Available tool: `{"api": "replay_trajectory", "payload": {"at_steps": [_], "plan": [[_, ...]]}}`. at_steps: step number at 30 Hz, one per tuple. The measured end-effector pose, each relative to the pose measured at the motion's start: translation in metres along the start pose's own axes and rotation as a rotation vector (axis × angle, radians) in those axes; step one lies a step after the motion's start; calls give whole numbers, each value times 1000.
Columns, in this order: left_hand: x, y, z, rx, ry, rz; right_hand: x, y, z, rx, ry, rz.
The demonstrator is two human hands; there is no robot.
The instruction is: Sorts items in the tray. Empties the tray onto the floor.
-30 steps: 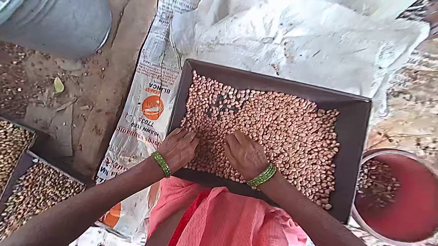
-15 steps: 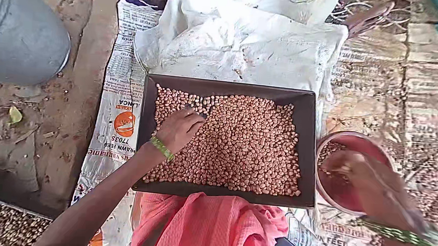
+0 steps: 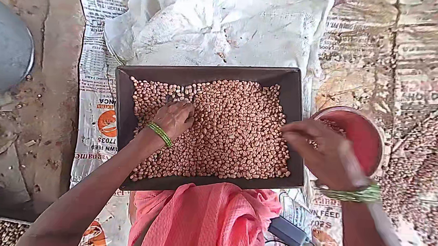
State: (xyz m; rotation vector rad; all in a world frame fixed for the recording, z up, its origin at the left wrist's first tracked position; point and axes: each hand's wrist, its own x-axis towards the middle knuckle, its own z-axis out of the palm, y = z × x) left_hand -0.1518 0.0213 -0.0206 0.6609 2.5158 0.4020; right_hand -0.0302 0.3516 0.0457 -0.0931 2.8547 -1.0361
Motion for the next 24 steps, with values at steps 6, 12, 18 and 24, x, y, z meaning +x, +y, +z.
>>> {"api": "replay_trajectory", "payload": {"at_steps": [6, 12, 18, 24], "plan": [[-45, -29, -13, -127, 118, -167, 31, -19, 101, -358, -3, -446], [-27, -59, -35, -131, 434, -170, 34, -31, 79, -16, -187, -52], [19, -51, -13, 73, 428, 58, 37, -28, 61, 902, -151, 285], [25, -61, -11, 223, 379, 216, 43, -23, 61, 884, -107, 317]]}}
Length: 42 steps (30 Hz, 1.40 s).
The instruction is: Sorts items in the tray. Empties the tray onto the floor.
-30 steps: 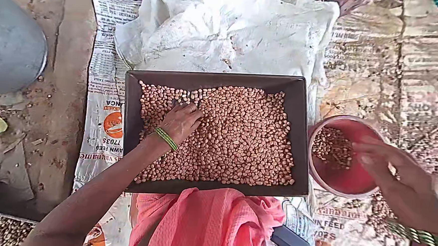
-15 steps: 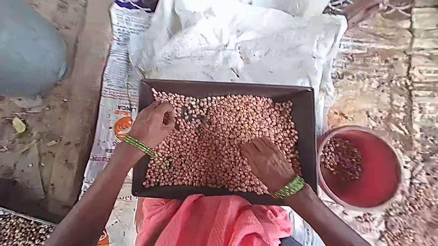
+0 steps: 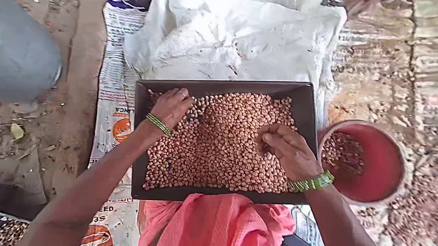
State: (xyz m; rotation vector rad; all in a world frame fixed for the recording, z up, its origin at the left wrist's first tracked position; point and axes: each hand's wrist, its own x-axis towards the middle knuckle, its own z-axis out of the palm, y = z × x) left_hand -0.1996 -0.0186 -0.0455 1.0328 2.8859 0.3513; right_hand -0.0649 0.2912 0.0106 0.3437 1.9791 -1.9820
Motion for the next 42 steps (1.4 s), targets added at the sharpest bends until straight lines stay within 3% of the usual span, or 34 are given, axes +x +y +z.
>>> {"api": "replay_trajectory", "payload": {"at_steps": [4, 9, 11, 13, 17, 19, 22, 25, 27, 30, 32, 34, 36, 38, 40, 42], "plan": [[3, 11, -12, -77, -54, -64, 9, 2, 12, 140, 85, 43], [5, 90, -54, -453, 159, 109, 16, 2, 33, 461, 49, 203], [3, 92, -69, -480, 182, 70, 14, -3, 33, 436, 54, 204], [-9, 74, -83, -421, 180, -26, 11, -2, 31, 149, 96, 120], [-45, 24, -92, -259, 107, -231, 20, 20, 29, -800, 156, -308], [-63, 4, -87, -220, 104, -297, 28, 33, 33, -1036, 135, -460], [-86, -13, -91, -169, 96, -424, 37, 40, 39, -1185, 80, -530], [-88, -19, -92, -67, 30, -494, 39, 33, 39, -1159, 37, -458], [-78, -16, -83, 19, -27, -418, 38, 21, 35, -1018, 9, -342], [-56, -7, -66, 144, -116, -248, 33, 4, 25, -502, 61, -151], [-46, -1, -57, 269, -311, -277, 30, 1, 22, -39, 36, -72], [-50, 11, -50, 309, -434, -333, 29, -3, 22, 160, -41, -26], [-62, 37, -53, 159, -574, -465, 34, -7, 32, 127, -75, 17], [-75, 67, -53, -24, -619, -531, 48, -9, 52, -73, -94, 5], [-90, 98, -42, -190, -514, -471, 69, -11, 84, -422, -126, -152], [-106, 127, -23, -396, -288, -271, 93, -14, 122, -707, -194, -375]]}}
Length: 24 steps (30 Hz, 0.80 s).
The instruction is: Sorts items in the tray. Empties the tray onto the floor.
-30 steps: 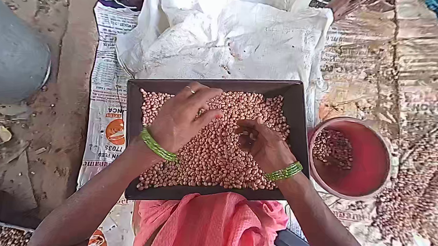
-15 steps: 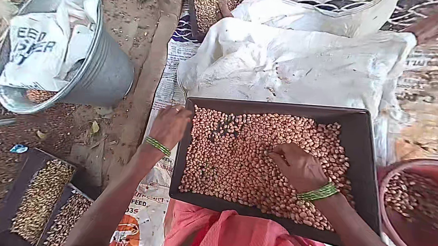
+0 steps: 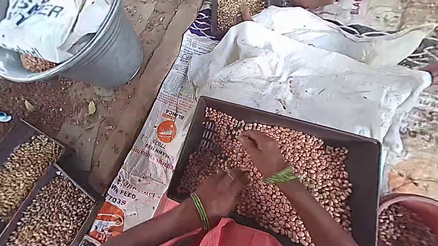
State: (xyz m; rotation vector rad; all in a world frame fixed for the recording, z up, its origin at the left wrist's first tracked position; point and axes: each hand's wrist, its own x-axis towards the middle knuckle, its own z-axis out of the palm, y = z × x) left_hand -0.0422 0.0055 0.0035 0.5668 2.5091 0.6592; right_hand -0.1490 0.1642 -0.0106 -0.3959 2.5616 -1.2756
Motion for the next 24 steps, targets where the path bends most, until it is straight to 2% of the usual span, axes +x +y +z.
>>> {"api": "replay_trajectory", "payload": {"at_steps": [2, 4, 7, 10, 15, 19, 24], "plan": [[-12, 5, 14, -200, 64, 262, 33, -11, 25, -241, -37, -188], [-25, 2, 9, -282, 70, 359, 62, -16, 46, -413, -37, -347], [-43, -15, -5, -249, 147, 334, 86, -29, 57, -587, -110, -366], [-56, -34, -17, -234, 132, 300, 100, -30, 62, -685, -106, -341], [-61, -58, -18, -180, 213, 281, 95, -17, 64, -715, -24, -416], [-65, -63, -22, -141, 230, 255, 91, -18, 68, -718, -25, -460], [-65, -62, -27, -106, 244, 252, 86, -34, 74, -799, -127, -333]]}}
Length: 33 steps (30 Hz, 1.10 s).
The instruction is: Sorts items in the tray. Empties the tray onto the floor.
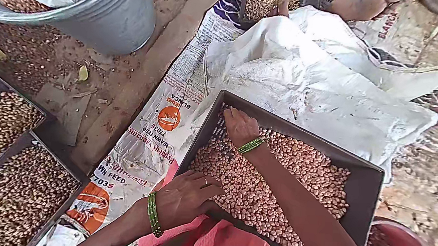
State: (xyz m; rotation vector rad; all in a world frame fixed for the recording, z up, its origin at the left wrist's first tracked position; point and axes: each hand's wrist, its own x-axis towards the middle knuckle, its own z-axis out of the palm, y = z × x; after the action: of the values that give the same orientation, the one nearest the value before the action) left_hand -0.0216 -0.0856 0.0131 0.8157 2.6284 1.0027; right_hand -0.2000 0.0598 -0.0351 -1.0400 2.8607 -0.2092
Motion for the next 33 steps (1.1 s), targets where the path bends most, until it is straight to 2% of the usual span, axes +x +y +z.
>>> {"api": "replay_trajectory", "payload": {"at_steps": [3, 5, 6, 9, 12, 14, 18, 21, 24, 26, 28, 31, 33], "plan": [[5, 0, -6, 18, -8, -12, 5, -11, -4, -19, -114, 35], [12, -1, -15, 11, -36, -116, 13, -8, -17, 110, -240, 142], [17, -2, -22, 12, -55, -206, 13, 0, -24, 254, -262, 210], [47, -16, -32, 68, -27, -409, -10, 40, -42, 869, -69, 338], [87, -41, -25, 144, 15, -356, -44, 74, -54, 1459, -16, 433], [111, -55, -15, 209, -3, -259, -65, 85, -57, 1545, -18, 464], [138, -59, -4, 337, -156, -208, -91, 78, -55, 1430, -80, 528], [141, -59, -6, 406, -201, -118, -100, 69, -48, 1444, -90, 528], [145, -65, -15, 346, -246, -113, -101, 61, -44, 1468, -67, 569], [147, -65, -25, 240, -177, -168, -100, 57, -40, 1419, -30, 588], [140, -61, -38, 143, -14, -169, -102, 49, -34, 1146, -16, 504], [121, -49, -60, 91, 194, -149, -100, 26, -13, 662, 33, 203], [104, -45, -70, 110, 267, -147, -92, 11, 8, 397, 96, 31]]}}
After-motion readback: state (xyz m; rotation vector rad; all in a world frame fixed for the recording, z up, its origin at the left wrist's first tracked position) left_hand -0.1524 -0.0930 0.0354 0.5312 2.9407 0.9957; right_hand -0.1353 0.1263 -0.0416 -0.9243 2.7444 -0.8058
